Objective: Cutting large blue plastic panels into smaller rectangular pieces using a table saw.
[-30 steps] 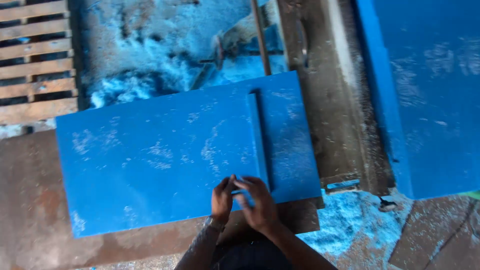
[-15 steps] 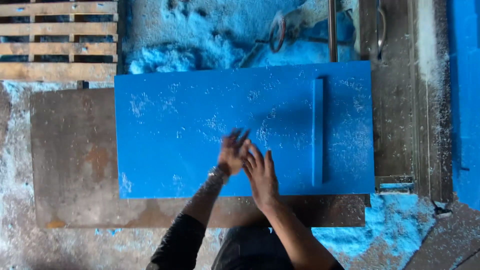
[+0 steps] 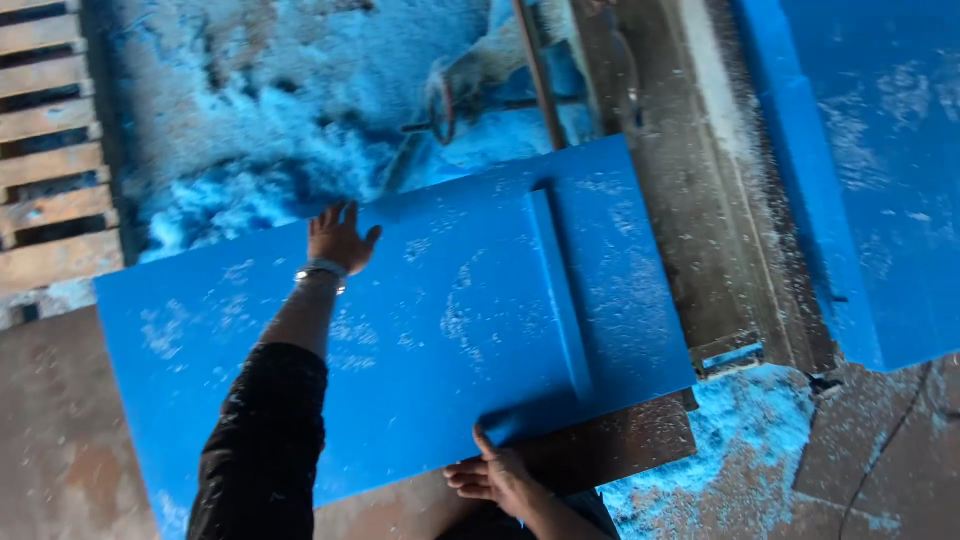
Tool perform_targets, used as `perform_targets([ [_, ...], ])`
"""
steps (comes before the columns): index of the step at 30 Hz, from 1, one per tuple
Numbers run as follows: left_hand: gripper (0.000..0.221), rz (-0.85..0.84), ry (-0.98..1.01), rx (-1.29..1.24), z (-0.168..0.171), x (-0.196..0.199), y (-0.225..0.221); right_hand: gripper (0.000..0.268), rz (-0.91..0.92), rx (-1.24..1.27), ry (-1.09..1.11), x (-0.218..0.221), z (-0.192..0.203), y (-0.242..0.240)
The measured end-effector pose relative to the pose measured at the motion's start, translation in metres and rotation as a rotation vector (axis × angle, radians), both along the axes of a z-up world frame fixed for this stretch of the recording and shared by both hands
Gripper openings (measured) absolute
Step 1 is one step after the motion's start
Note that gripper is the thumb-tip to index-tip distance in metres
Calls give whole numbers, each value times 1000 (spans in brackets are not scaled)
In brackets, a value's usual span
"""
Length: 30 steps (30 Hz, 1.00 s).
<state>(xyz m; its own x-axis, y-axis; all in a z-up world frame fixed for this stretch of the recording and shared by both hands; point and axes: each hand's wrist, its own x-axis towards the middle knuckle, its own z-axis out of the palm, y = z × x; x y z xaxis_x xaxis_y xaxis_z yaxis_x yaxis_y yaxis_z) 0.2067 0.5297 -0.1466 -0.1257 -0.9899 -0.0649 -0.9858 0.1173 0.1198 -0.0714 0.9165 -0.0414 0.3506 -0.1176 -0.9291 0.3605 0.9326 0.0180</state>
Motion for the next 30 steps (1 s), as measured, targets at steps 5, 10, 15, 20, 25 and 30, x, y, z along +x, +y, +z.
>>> perform_targets([
  [5, 72, -32, -65, 50, 33, -4, -17, 86, -38, 46, 3, 11, -24, 13],
  [10, 71, 107, -59, 185, 49, -23, -14, 89, -53, 184, -28, 1, -43, 18],
  [15, 70, 112, -20, 138, 48, -64, -10, 84, -97, 163, -9, -33, -47, 23],
  [20, 64, 87, 51, 72, 56, -114, -20, 88, -20, 87, 78, -78, -2, -11],
  [25, 65, 89, 52, 56, 57, -147, -28, 84, -57, 32, 117, -109, 2, -18],
  [30, 64, 53, 49, -15, 49, -161, -36, 86, -77, 74, 152, -123, -12, -19],
])
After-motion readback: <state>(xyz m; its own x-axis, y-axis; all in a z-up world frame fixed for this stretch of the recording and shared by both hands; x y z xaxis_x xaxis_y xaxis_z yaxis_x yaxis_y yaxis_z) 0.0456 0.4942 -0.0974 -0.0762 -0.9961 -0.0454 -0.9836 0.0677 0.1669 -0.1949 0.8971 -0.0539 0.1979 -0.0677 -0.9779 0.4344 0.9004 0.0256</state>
